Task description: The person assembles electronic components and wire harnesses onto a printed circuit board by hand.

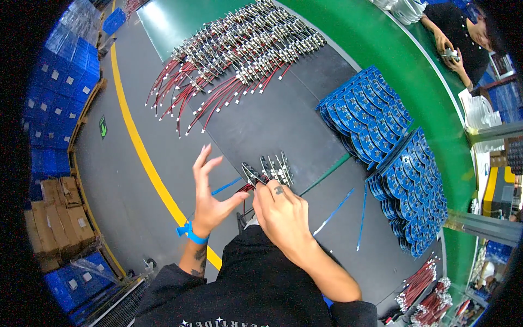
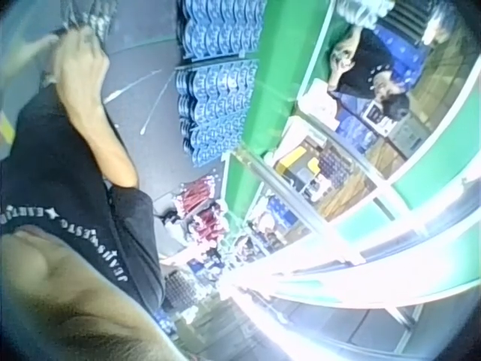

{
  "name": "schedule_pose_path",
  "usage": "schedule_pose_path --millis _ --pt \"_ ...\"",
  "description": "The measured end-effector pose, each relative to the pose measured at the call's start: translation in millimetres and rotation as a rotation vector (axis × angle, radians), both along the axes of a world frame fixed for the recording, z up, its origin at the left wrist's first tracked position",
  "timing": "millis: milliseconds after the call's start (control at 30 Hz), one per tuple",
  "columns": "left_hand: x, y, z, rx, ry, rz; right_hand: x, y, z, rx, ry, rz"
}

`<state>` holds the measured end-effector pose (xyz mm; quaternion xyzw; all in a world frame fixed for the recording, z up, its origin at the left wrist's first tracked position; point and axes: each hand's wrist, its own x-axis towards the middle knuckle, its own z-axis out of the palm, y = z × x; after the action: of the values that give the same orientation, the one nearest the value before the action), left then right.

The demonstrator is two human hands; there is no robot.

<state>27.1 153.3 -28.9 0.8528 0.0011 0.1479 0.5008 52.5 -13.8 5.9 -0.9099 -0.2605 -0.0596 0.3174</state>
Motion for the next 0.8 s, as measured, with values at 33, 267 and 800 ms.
schedule_pose_path --millis 33,267,800 --pt "-7.3 -2.2 -3.3 -0.059 -0.012 0.117 0.2 0.5 -0.1 -0.001 0.002 0.001" --pt "-13.9 -15.1 -12.2 0.154 -0.019 0.074 0.3 1.5 1.8 0.107 0.018 -0.041" --pt "-6.5 -14.8 3.3 0.358 -0.101 0.075 -9.2 -2.4 -1.0 0.164 0.000 -0.077"
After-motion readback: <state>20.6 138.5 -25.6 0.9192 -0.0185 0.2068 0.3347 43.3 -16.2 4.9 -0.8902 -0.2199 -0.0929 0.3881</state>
